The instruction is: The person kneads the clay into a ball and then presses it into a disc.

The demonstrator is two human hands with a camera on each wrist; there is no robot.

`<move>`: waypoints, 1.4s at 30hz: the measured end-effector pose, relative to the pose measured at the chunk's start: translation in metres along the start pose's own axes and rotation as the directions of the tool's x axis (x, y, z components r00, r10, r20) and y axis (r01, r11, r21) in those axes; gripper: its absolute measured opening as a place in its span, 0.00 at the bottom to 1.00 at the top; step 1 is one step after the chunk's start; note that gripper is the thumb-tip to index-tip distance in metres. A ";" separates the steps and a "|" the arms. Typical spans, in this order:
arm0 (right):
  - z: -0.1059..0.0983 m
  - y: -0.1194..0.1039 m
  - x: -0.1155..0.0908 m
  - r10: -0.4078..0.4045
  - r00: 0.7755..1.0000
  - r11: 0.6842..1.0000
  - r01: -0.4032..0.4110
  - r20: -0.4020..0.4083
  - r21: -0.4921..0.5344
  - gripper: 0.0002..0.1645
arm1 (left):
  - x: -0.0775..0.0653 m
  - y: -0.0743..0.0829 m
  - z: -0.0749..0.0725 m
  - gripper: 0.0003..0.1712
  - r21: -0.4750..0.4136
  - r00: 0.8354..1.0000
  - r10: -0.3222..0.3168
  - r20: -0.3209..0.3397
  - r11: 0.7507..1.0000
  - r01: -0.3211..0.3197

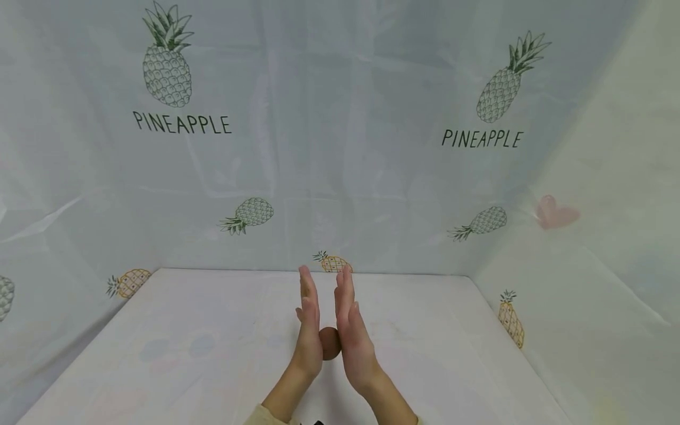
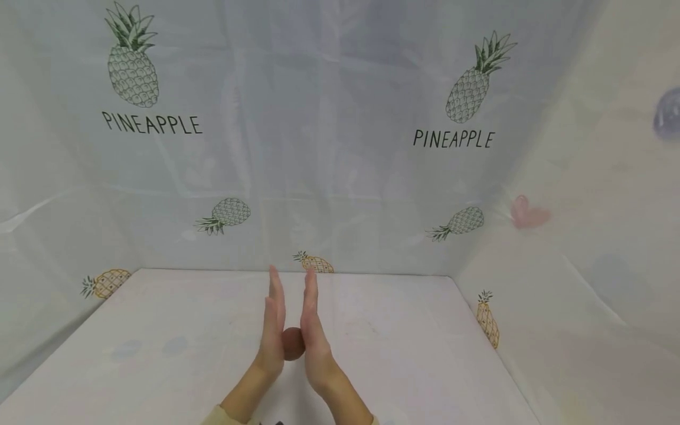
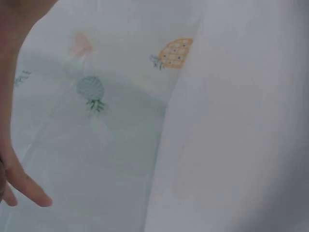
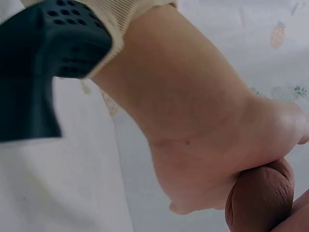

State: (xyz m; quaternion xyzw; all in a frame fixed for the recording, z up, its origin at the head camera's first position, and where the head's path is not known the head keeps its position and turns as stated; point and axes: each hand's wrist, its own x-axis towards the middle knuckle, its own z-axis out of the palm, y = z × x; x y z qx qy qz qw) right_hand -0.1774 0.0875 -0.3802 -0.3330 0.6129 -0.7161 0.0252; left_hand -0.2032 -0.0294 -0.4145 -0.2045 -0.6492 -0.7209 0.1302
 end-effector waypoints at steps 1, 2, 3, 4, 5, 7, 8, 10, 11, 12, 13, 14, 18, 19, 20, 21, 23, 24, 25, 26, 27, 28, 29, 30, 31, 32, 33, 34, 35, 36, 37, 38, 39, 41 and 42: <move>-0.002 0.000 0.000 -0.013 1.000 1.000 0.013 -0.008 -0.004 0.34 | -0.001 -0.002 0.002 0.35 0.007 1.000 -0.003 0.009 1.000 0.003; -0.004 -0.001 0.000 -0.025 1.000 1.000 0.025 -0.016 -0.006 0.34 | -0.002 -0.004 0.005 0.35 0.016 1.000 -0.005 0.019 1.000 0.004; -0.006 -0.001 0.000 -0.031 0.999 0.999 0.031 -0.026 -0.007 0.34 | -0.004 -0.005 0.007 0.34 0.006 0.999 -0.012 0.037 1.000 0.012; -0.008 -0.001 0.000 -0.032 0.999 0.999 0.031 -0.037 -0.009 0.35 | -0.005 -0.005 0.010 0.34 -0.005 0.998 -0.021 0.055 1.000 0.021; -0.010 -0.001 0.000 -0.030 0.998 1.000 0.030 -0.048 -0.008 0.35 | -0.007 -0.004 0.013 0.33 -0.012 0.997 -0.028 0.073 0.999 0.029; -0.015 -0.002 0.000 -0.025 0.997 1.000 0.024 -0.076 -0.006 0.35 | -0.011 -0.003 0.018 0.32 -0.043 0.993 -0.041 0.113 0.998 0.046; -0.017 -0.002 0.000 -0.020 0.996 1.000 0.020 -0.090 -0.006 0.35 | -0.013 -0.002 0.021 0.32 -0.055 0.990 -0.045 0.132 0.997 0.052; -0.020 -0.002 0.000 -0.012 0.993 1.000 0.013 -0.114 0.003 0.35 | -0.017 0.003 0.025 0.32 -0.075 0.986 -0.039 0.160 0.996 0.052; -0.022 -0.002 0.001 -0.010 0.992 1.000 0.011 -0.122 0.009 0.35 | -0.019 0.005 0.026 0.32 -0.083 0.985 -0.030 0.171 0.996 0.044; -0.023 -0.002 0.001 -0.009 0.992 1.000 0.011 -0.126 0.016 0.35 | -0.020 0.007 0.028 0.32 -0.091 0.983 -0.018 0.181 0.995 0.035; -0.024 -0.002 0.002 -0.009 0.992 1.000 0.012 -0.123 0.025 0.35 | -0.021 0.010 0.029 0.32 -0.091 0.983 -0.003 0.186 0.996 0.021; -0.025 -0.002 0.002 -0.010 0.993 0.999 0.015 -0.119 0.033 0.36 | -0.022 0.013 0.029 0.32 -0.093 0.982 0.014 0.190 0.996 0.003; -0.027 0.003 0.004 -0.009 0.996 0.998 0.015 -0.092 0.063 0.36 | -0.025 0.023 0.029 0.33 -0.091 0.979 0.065 0.193 0.995 -0.048; -0.027 0.004 0.005 -0.006 0.996 0.998 0.012 -0.089 0.068 0.36 | -0.025 0.025 0.028 0.33 -0.084 0.979 0.072 0.191 0.995 -0.057; -0.027 0.006 0.005 0.000 0.996 0.997 0.006 -0.086 0.071 0.36 | -0.025 0.027 0.028 0.33 -0.079 0.979 0.082 0.189 0.995 -0.068; -0.026 0.008 0.005 0.008 0.996 0.997 -0.002 -0.084 0.074 0.36 | -0.025 0.029 0.027 0.34 -0.079 0.978 0.090 0.187 0.994 -0.076; -0.024 0.011 0.005 0.025 0.997 0.997 -0.019 -0.078 0.076 0.36 | -0.024 0.032 0.025 0.34 -0.073 0.978 0.116 0.173 0.992 -0.105; -0.023 0.013 0.005 0.033 0.997 0.997 -0.027 -0.074 0.075 0.35 | -0.023 0.033 0.024 0.34 -0.073 0.977 0.135 0.166 0.990 -0.125; -0.021 0.014 0.005 0.041 0.997 0.997 -0.035 -0.067 0.075 0.35 | -0.023 0.034 0.022 0.34 -0.074 0.975 0.155 0.157 0.987 -0.145; -0.020 0.016 0.005 0.045 0.997 0.997 -0.041 -0.061 0.072 0.35 | -0.022 0.035 0.021 0.34 -0.081 0.973 0.173 0.150 0.983 -0.162; -0.018 0.017 0.005 0.050 0.997 0.997 -0.046 -0.058 0.069 0.34 | -0.021 0.036 0.020 0.34 -0.084 0.971 0.190 0.143 0.980 -0.179; -0.017 0.018 0.005 0.055 0.997 0.996 -0.051 -0.052 0.069 0.34 | -0.020 0.037 0.019 0.34 -0.083 0.970 0.202 0.134 0.978 -0.192; -0.015 0.019 0.005 0.059 0.997 0.996 -0.056 -0.048 0.069 0.34 | -0.020 0.037 0.018 0.34 -0.083 0.969 0.210 0.128 0.976 -0.200; -0.014 0.020 0.004 0.064 0.997 0.995 -0.060 -0.043 0.074 0.34 | -0.019 0.038 0.016 0.35 -0.084 0.968 0.218 0.123 0.974 -0.209; -0.012 0.021 0.004 0.067 0.997 0.995 -0.064 -0.035 0.078 0.35 | -0.018 0.038 0.015 0.35 -0.080 0.968 0.222 0.115 0.974 -0.214; -0.011 0.021 0.004 0.068 0.997 0.994 -0.066 -0.029 0.083 0.35 | -0.017 0.038 0.014 0.35 -0.078 0.969 0.223 0.107 0.973 -0.216; -0.010 0.021 0.003 0.072 0.997 0.993 -0.070 -0.021 0.091 0.36 | -0.016 0.037 0.013 0.35 -0.073 0.969 0.225 0.099 0.973 -0.218; -0.008 0.020 0.003 0.075 0.997 0.993 -0.073 -0.014 0.096 0.36 | -0.015 0.037 0.012 0.35 -0.070 0.971 0.221 0.090 0.974 -0.216; -0.007 0.020 0.003 0.077 0.997 0.992 -0.076 -0.007 0.098 0.36 | -0.014 0.036 0.011 0.35 -0.065 0.972 0.221 0.081 0.974 -0.216; -0.005 0.019 0.002 0.077 0.997 0.992 -0.076 -0.002 0.098 0.37 | -0.013 0.035 0.010 0.35 -0.062 0.973 0.217 0.072 0.975 -0.213; -0.004 0.018 0.002 0.077 0.997 0.992 -0.077 0.003 0.098 0.36 | -0.012 0.034 0.008 0.36 -0.059 0.975 0.211 0.063 0.976 -0.207; -0.002 0.017 0.002 0.078 0.997 0.992 -0.079 0.006 0.099 0.36 | -0.010 0.033 0.007 0.36 -0.060 0.978 0.202 0.056 0.978 -0.198; -0.001 0.017 0.002 0.076 0.997 0.992 -0.076 0.008 0.099 0.35 | -0.009 0.032 0.005 0.36 -0.058 0.980 0.191 0.049 0.980 -0.189; 0.002 0.016 0.002 0.060 0.998 0.994 -0.060 0.007 0.088 0.35 | -0.007 0.030 0.002 0.37 -0.062 0.985 0.169 0.037 0.984 -0.166; 0.003 0.015 0.001 0.050 0.999 0.995 -0.050 0.007 0.082 0.35 | -0.005 0.028 0.001 0.37 -0.062 0.987 0.157 0.031 0.986 -0.155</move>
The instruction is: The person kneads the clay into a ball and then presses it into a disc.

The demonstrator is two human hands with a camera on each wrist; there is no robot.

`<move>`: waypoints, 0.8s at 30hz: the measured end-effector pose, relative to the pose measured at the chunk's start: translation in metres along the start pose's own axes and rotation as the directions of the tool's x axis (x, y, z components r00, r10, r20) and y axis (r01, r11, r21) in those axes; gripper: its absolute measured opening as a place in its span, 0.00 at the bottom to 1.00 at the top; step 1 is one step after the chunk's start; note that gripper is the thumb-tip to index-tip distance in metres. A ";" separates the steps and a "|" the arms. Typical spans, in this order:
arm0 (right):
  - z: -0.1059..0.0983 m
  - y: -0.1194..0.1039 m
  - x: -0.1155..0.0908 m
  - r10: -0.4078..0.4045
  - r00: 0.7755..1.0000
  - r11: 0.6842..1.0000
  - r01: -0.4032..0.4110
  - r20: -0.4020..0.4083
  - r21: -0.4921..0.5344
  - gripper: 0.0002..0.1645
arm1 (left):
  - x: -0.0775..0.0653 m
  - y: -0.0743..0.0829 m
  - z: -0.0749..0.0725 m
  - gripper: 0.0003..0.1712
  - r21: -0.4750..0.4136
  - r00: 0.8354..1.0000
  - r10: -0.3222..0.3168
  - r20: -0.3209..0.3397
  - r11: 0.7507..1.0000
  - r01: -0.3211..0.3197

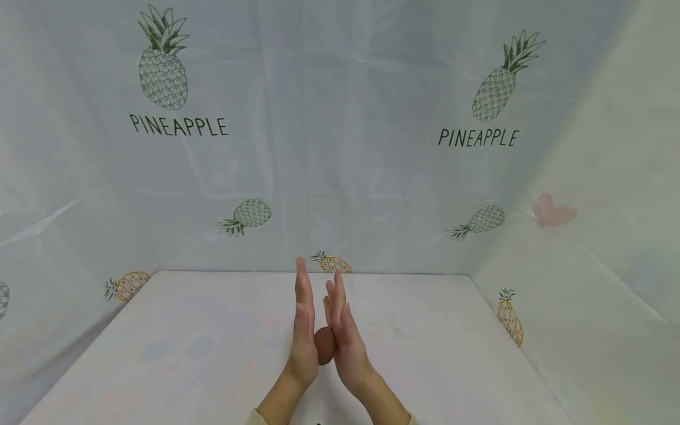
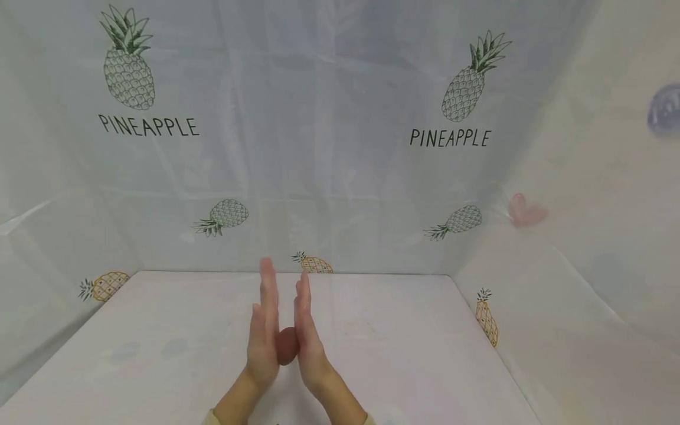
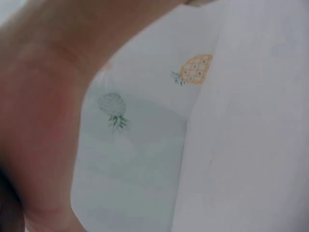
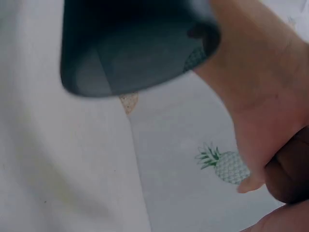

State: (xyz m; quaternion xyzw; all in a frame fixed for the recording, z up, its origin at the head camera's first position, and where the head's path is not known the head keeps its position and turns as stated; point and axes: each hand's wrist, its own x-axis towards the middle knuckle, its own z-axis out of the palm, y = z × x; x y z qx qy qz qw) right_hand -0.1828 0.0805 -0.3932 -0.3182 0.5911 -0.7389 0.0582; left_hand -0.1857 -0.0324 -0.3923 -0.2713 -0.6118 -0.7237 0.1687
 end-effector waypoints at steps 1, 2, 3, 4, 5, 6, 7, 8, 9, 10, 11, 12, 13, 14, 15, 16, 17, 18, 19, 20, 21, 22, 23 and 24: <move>0.001 0.000 0.000 -0.009 1.000 1.000 0.009 0.003 -0.007 0.35 | 0.001 -0.002 -0.002 0.37 0.002 1.000 -0.011 -0.009 1.000 0.011; 0.002 0.001 0.000 -0.024 1.000 1.000 0.024 0.005 -0.020 0.35 | 0.001 -0.004 -0.004 0.37 0.006 1.000 -0.022 -0.019 1.000 0.022; 0.002 0.001 0.000 -0.038 0.999 0.999 0.039 0.006 -0.036 0.35 | 0.002 -0.007 -0.007 0.37 0.014 0.999 -0.029 -0.029 0.999 0.030; 0.003 0.002 0.000 -0.050 0.999 0.997 0.051 0.008 -0.053 0.35 | 0.003 -0.009 -0.009 0.37 0.018 0.999 -0.036 -0.038 0.999 0.036; 0.004 0.002 0.000 -0.061 0.998 0.996 0.061 0.010 -0.065 0.35 | 0.004 -0.012 -0.011 0.36 0.025 0.998 -0.043 -0.047 0.999 0.044; 0.004 0.002 0.000 -0.070 0.997 0.995 0.071 0.013 -0.077 0.35 | 0.005 -0.015 -0.012 0.36 0.032 0.997 -0.050 -0.057 0.998 0.052; 0.005 0.002 -0.001 -0.080 0.997 0.993 0.081 0.017 -0.088 0.35 | 0.005 -0.017 -0.013 0.36 0.032 0.997 -0.055 -0.059 0.998 0.056; 0.005 0.001 -0.001 -0.094 0.995 0.990 0.095 0.021 -0.100 0.35 | 0.006 -0.020 -0.014 0.36 0.030 0.996 -0.062 -0.060 0.998 0.064; 0.006 0.001 -0.001 -0.102 0.995 0.989 0.103 0.020 -0.110 0.35 | 0.006 -0.022 -0.014 0.36 0.021 0.996 -0.073 -0.054 0.997 0.074; 0.005 0.000 -0.001 -0.113 0.993 0.986 0.114 0.016 -0.120 0.35 | 0.005 -0.024 -0.013 0.36 0.011 0.995 -0.085 -0.044 0.996 0.085; 0.005 -0.002 -0.002 -0.122 0.992 0.984 0.123 0.011 -0.130 0.35 | 0.005 -0.027 -0.012 0.37 0.003 0.995 -0.097 -0.031 0.995 0.097; 0.004 -0.003 -0.002 -0.131 0.991 0.982 0.131 0.005 -0.135 0.36 | 0.004 -0.028 -0.010 0.37 -0.008 0.994 -0.110 -0.015 0.994 0.110; 0.004 -0.004 -0.002 -0.137 0.991 0.981 0.136 -0.001 -0.141 0.36 | 0.003 -0.029 -0.008 0.37 -0.018 0.993 -0.120 0.004 0.993 0.120; 0.003 -0.005 -0.002 -0.143 0.990 0.979 0.140 -0.009 -0.146 0.36 | 0.001 -0.031 -0.006 0.37 -0.020 0.991 -0.131 0.017 0.991 0.132; 0.002 -0.007 -0.002 -0.143 0.990 0.979 0.138 -0.019 -0.151 0.36 | 0.000 -0.031 -0.004 0.36 -0.022 0.990 -0.135 0.032 0.991 0.135; 0.001 -0.008 -0.002 -0.144 0.989 0.978 0.138 -0.026 -0.154 0.36 | -0.001 -0.031 -0.002 0.36 -0.021 0.990 -0.136 0.045 0.990 0.137; 0.001 -0.009 -0.002 -0.143 0.989 0.979 0.137 -0.031 -0.154 0.36 | -0.003 -0.032 0.000 0.35 -0.018 0.989 -0.135 0.055 0.990 0.137; -0.001 -0.010 -0.002 -0.142 0.989 0.979 0.135 -0.035 -0.153 0.36 | -0.004 -0.031 0.002 0.34 -0.021 0.989 -0.134 0.066 0.991 0.135; -0.002 -0.010 -0.002 -0.138 0.989 0.979 0.130 -0.043 -0.155 0.36 | -0.005 -0.031 0.004 0.34 -0.017 0.989 -0.129 0.077 0.991 0.131; -0.004 -0.011 -0.002 -0.133 0.990 0.980 0.124 -0.051 -0.154 0.36 | -0.007 -0.031 0.006 0.34 -0.013 0.988 -0.130 0.087 0.991 0.131; -0.006 -0.011 -0.003 -0.125 0.990 0.982 0.115 -0.061 -0.153 0.36 | -0.008 -0.030 0.008 0.34 -0.013 0.986 -0.131 0.100 0.991 0.133; -0.008 -0.012 -0.003 -0.121 0.990 0.983 0.109 -0.067 -0.149 0.36 | -0.010 -0.030 0.010 0.34 -0.016 0.984 -0.136 0.111 0.990 0.139; -0.010 -0.013 -0.003 -0.115 0.991 0.984 0.103 -0.075 -0.146 0.36 | -0.011 -0.030 0.012 0.34 -0.014 0.983 -0.142 0.119 0.989 0.145; -0.012 -0.014 -0.004 -0.112 0.990 0.984 0.100 -0.082 -0.145 0.35 | -0.012 -0.030 0.014 0.34 -0.013 0.981 -0.148 0.127 0.988 0.151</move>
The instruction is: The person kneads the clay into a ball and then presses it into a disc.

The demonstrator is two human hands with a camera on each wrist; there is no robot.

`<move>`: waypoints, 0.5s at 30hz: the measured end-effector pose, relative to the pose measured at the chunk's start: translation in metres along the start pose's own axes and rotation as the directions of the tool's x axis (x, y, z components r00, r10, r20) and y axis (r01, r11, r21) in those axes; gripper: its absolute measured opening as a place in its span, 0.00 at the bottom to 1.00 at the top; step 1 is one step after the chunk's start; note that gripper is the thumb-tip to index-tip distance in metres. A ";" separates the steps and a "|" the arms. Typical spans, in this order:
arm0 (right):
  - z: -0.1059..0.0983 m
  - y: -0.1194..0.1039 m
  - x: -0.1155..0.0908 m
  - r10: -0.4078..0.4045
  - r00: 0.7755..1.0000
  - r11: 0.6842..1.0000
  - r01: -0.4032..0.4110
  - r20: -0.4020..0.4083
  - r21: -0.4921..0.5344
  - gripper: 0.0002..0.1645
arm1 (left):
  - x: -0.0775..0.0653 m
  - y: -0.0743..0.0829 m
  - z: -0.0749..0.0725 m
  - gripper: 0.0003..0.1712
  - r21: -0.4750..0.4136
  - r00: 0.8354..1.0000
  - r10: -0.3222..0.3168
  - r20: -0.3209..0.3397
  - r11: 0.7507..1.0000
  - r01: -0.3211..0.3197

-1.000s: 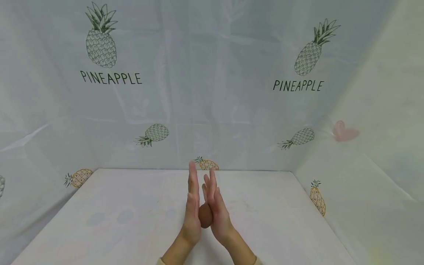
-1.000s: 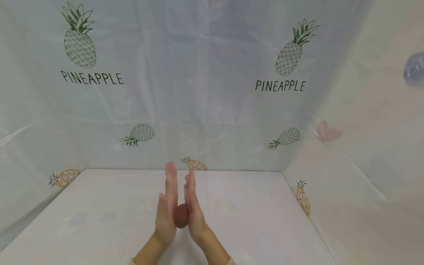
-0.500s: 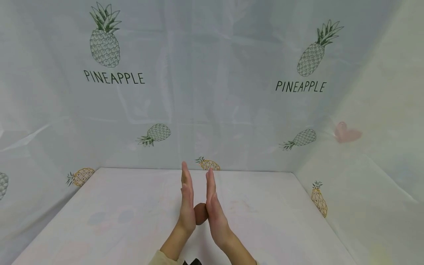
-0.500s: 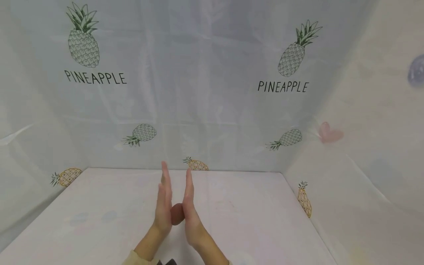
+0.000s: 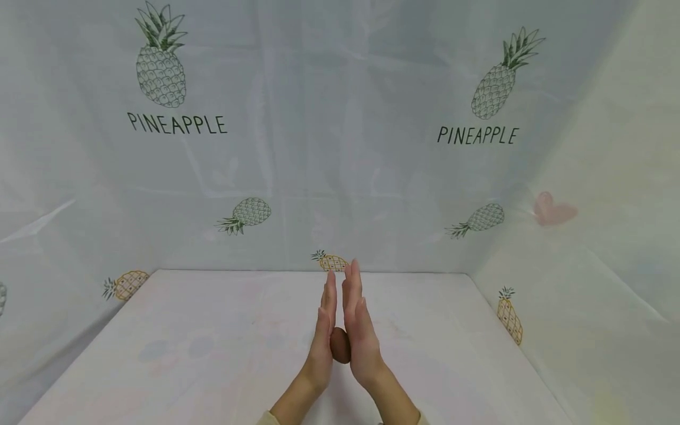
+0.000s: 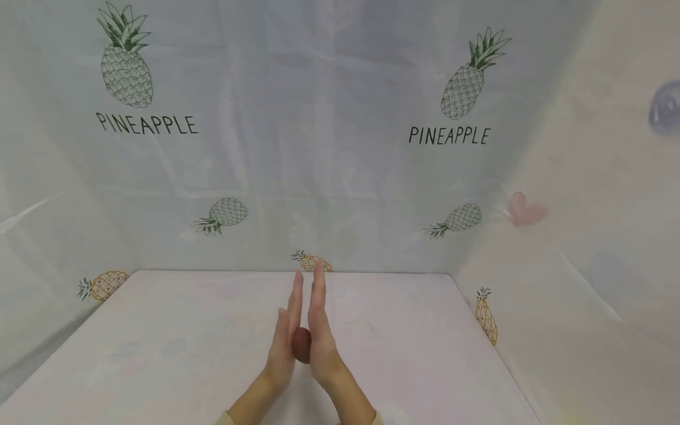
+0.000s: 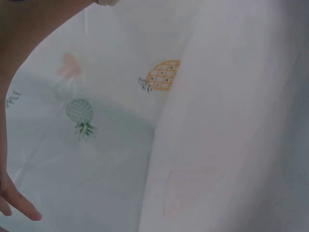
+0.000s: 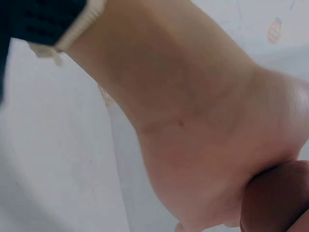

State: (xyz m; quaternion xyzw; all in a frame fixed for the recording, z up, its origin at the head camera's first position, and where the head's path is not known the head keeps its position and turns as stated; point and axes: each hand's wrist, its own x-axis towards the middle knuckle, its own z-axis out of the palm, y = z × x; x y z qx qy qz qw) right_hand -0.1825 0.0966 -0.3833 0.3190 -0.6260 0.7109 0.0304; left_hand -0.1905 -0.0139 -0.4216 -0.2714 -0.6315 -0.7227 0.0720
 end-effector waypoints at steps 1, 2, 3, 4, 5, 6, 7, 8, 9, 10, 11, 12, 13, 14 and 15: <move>-0.002 -0.001 0.000 0.003 1.000 1.000 -0.003 -0.006 0.000 0.35 | -0.001 0.000 0.001 0.34 0.003 1.000 -0.008 0.005 1.000 0.008; -0.003 -0.001 0.001 0.003 1.000 1.000 -0.003 -0.011 0.001 0.35 | -0.002 0.000 0.003 0.34 0.002 1.000 -0.014 0.009 1.000 0.014; -0.005 -0.002 0.001 0.000 1.000 1.000 0.000 -0.017 0.001 0.35 | -0.003 0.001 0.004 0.33 0.002 1.000 -0.015 0.012 1.000 0.015; -0.006 -0.003 0.001 -0.006 1.000 1.000 0.006 -0.020 0.000 0.35 | -0.003 0.001 0.005 0.33 0.002 1.000 -0.015 0.016 1.000 0.015; -0.007 -0.003 0.002 -0.008 1.000 1.000 0.008 -0.028 0.000 0.35 | -0.004 0.001 0.006 0.33 0.005 1.000 -0.011 0.019 1.000 0.011; -0.007 -0.003 0.002 -0.010 0.999 1.000 0.010 -0.036 0.002 0.35 | -0.004 0.002 0.006 0.33 0.003 1.000 -0.003 0.026 1.000 0.003; -0.008 -0.003 0.002 -0.008 0.999 1.000 0.008 -0.044 0.007 0.35 | -0.005 0.002 0.007 0.33 0.001 0.999 0.003 0.034 1.000 -0.003; -0.009 -0.003 0.002 -0.005 0.999 1.000 0.005 -0.052 0.012 0.35 | -0.005 0.003 0.008 0.33 0.000 0.999 0.014 0.041 1.000 -0.014; -0.010 -0.003 0.002 -0.002 0.998 1.000 0.003 -0.059 0.019 0.35 | -0.005 0.004 0.009 0.33 -0.004 0.999 0.024 0.049 1.000 -0.023; -0.011 -0.002 0.003 0.003 0.998 1.000 -0.001 -0.066 0.024 0.35 | -0.005 0.004 0.010 0.33 -0.006 0.998 0.035 0.057 0.999 -0.035; -0.011 -0.001 0.003 0.005 0.998 1.000 -0.003 -0.070 0.030 0.35 | -0.006 0.005 0.010 0.33 -0.008 0.997 0.047 0.064 0.999 -0.047; -0.012 0.000 0.003 0.007 0.997 0.999 -0.005 -0.073 0.036 0.35 | -0.006 0.006 0.011 0.33 -0.010 0.996 0.061 0.071 0.998 -0.061; -0.013 0.002 0.004 0.012 0.997 0.999 -0.009 -0.075 0.041 0.35 | -0.006 0.007 0.011 0.33 -0.012 0.994 0.073 0.076 0.997 -0.073; -0.013 0.003 0.004 0.017 0.997 0.999 -0.014 -0.076 0.046 0.35 | -0.007 0.009 0.012 0.33 -0.015 0.993 0.088 0.081 0.996 -0.087; -0.013 0.004 0.004 0.022 0.997 0.999 -0.018 -0.077 0.051 0.35 | -0.007 0.010 0.012 0.34 -0.019 0.991 0.099 0.086 0.995 -0.097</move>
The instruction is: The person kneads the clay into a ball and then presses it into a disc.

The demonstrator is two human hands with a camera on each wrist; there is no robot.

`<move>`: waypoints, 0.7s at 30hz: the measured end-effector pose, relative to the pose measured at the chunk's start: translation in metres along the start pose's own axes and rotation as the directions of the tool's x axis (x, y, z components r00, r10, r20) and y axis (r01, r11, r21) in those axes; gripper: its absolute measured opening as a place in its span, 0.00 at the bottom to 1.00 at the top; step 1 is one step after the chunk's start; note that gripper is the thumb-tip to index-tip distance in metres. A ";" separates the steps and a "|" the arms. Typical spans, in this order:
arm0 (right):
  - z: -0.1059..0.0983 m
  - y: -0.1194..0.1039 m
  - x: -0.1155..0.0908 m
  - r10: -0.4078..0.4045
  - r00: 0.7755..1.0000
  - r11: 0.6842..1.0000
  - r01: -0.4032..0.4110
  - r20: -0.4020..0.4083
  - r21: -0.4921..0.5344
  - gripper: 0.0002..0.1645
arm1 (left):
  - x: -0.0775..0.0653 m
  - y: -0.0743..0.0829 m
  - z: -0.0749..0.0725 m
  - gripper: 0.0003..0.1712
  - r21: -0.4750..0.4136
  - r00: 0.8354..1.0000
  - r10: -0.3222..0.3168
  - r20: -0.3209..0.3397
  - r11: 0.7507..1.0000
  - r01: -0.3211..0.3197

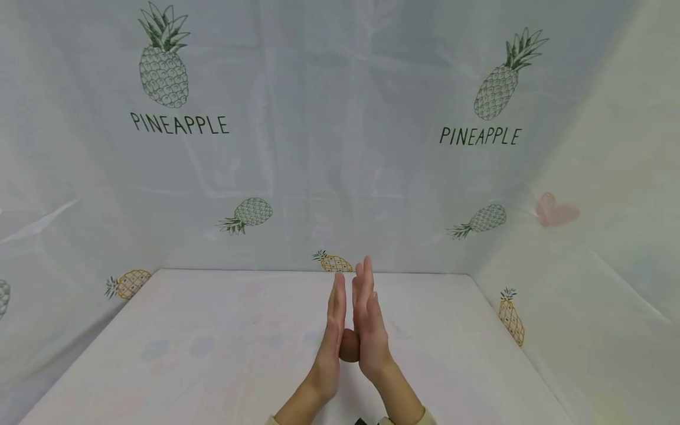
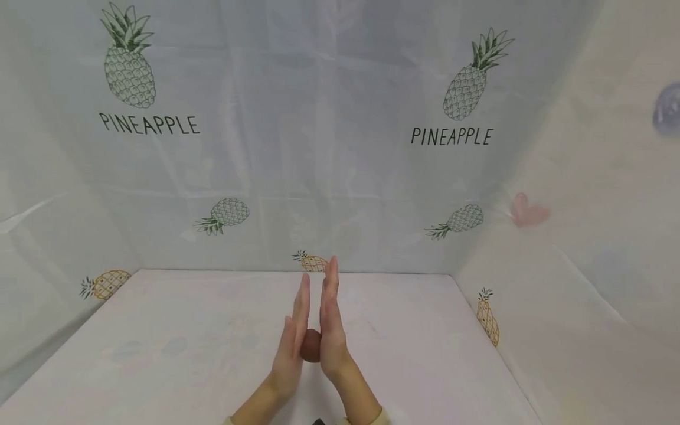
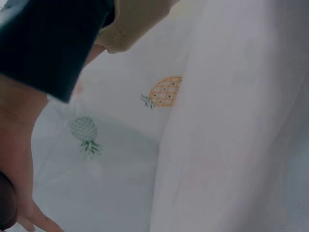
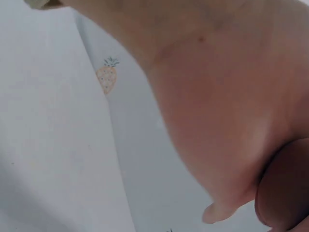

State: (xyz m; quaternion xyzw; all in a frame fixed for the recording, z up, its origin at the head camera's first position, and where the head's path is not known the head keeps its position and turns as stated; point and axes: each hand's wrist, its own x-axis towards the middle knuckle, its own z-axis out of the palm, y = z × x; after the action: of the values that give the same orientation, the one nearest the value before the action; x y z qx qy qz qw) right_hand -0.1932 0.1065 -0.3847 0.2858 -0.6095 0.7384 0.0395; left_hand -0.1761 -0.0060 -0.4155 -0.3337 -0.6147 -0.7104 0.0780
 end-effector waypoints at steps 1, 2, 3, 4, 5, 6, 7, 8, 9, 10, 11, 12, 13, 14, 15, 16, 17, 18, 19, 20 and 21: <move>0.000 0.001 0.000 0.008 1.000 1.000 -0.008 -0.001 0.008 0.35 | 0.000 0.002 0.000 0.34 -0.002 1.000 0.015 0.005 1.000 -0.015; -0.001 0.002 0.001 0.014 1.000 1.000 -0.014 -0.002 0.014 0.35 | 0.000 0.004 0.001 0.34 -0.004 1.000 0.030 0.009 1.000 -0.030; -0.001 0.003 0.001 0.023 1.000 0.999 -0.023 -0.003 0.023 0.35 | -0.001 0.006 0.001 0.34 -0.010 0.999 0.044 0.013 0.999 -0.043; -0.001 0.004 0.001 0.032 0.999 0.999 -0.032 -0.003 0.030 0.35 | -0.001 0.008 0.002 0.34 -0.014 0.998 0.055 0.016 0.998 -0.055; -0.002 0.005 0.002 0.039 0.999 0.998 -0.038 -0.001 0.040 0.35 | -0.001 0.009 0.002 0.34 -0.019 0.998 0.066 0.019 0.998 -0.065; -0.002 0.006 0.002 0.044 0.999 0.998 -0.044 0.001 0.049 0.35 | -0.001 0.011 0.002 0.34 -0.022 0.997 0.078 0.022 0.997 -0.078; -0.002 0.007 0.002 0.052 0.999 0.997 -0.052 0.005 0.059 0.35 | -0.001 0.013 0.002 0.34 -0.020 0.996 0.092 0.022 0.996 -0.091; -0.002 0.008 0.003 0.057 0.998 0.996 -0.058 0.011 0.068 0.35 | -0.001 0.014 0.002 0.34 -0.012 0.995 0.103 0.020 0.995 -0.102; -0.002 0.009 0.003 0.067 0.998 0.995 -0.068 0.019 0.080 0.36 | -0.001 0.016 0.002 0.34 -0.003 0.994 0.108 0.017 0.994 -0.108; -0.002 0.010 0.003 0.078 0.997 0.993 -0.080 0.026 0.089 0.36 | 0.000 0.017 0.002 0.34 0.007 0.993 0.116 0.014 0.993 -0.116; -0.001 0.011 0.003 0.088 0.995 0.991 -0.091 0.035 0.100 0.36 | 0.001 0.018 0.001 0.35 0.019 0.992 0.122 0.011 0.992 -0.123; 0.000 0.012 0.004 0.100 0.994 0.989 -0.104 0.043 0.109 0.36 | 0.001 0.019 0.000 0.35 0.035 0.991 0.131 0.007 0.991 -0.132; 0.001 0.013 0.004 0.114 0.992 0.986 -0.119 0.052 0.115 0.36 | 0.002 0.020 -0.001 0.36 0.050 0.990 0.143 0.004 0.988 -0.143; 0.003 0.013 0.003 0.130 0.990 0.983 -0.137 0.062 0.124 0.36 | 0.003 0.021 -0.002 0.36 0.062 0.988 0.152 0.000 0.986 -0.152; 0.005 0.014 0.003 0.145 0.987 0.980 -0.153 0.073 0.128 0.36 | 0.004 0.021 -0.004 0.37 0.071 0.987 0.162 -0.006 0.984 -0.161; 0.007 0.015 0.002 0.158 0.984 0.977 -0.168 0.079 0.133 0.35 | 0.004 0.022 -0.006 0.37 0.079 0.985 0.174 -0.011 0.982 -0.173; 0.009 0.016 0.001 0.169 0.982 0.974 -0.180 0.085 0.139 0.36 | 0.005 0.023 -0.008 0.37 0.087 0.983 0.183 -0.019 0.980 -0.180; 0.011 0.017 0.001 0.178 0.980 0.971 -0.190 0.093 0.143 0.36 | 0.005 0.023 -0.009 0.37 0.095 0.981 0.190 -0.028 0.978 -0.187; 0.013 0.017 0.000 0.187 0.977 0.968 -0.201 0.103 0.150 0.36 | 0.006 0.023 -0.011 0.37 0.103 0.980 0.197 -0.040 0.976 -0.192; 0.014 0.018 -0.001 0.192 0.975 0.965 -0.209 0.113 0.157 0.37 | 0.006 0.024 -0.013 0.37 0.111 0.979 0.195 -0.054 0.976 -0.189; 0.016 0.018 -0.002 0.196 0.973 0.963 -0.214 0.121 0.163 0.37 | 0.006 0.024 -0.015 0.37 0.118 0.978 0.196 -0.068 0.975 -0.187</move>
State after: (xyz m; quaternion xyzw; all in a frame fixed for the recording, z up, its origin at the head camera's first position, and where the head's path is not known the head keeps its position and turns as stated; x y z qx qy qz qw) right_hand -0.1930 0.0875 -0.3998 0.2617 -0.5699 0.7732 -0.0942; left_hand -0.1740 -0.0233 -0.3928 -0.3580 -0.6146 -0.6770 0.1892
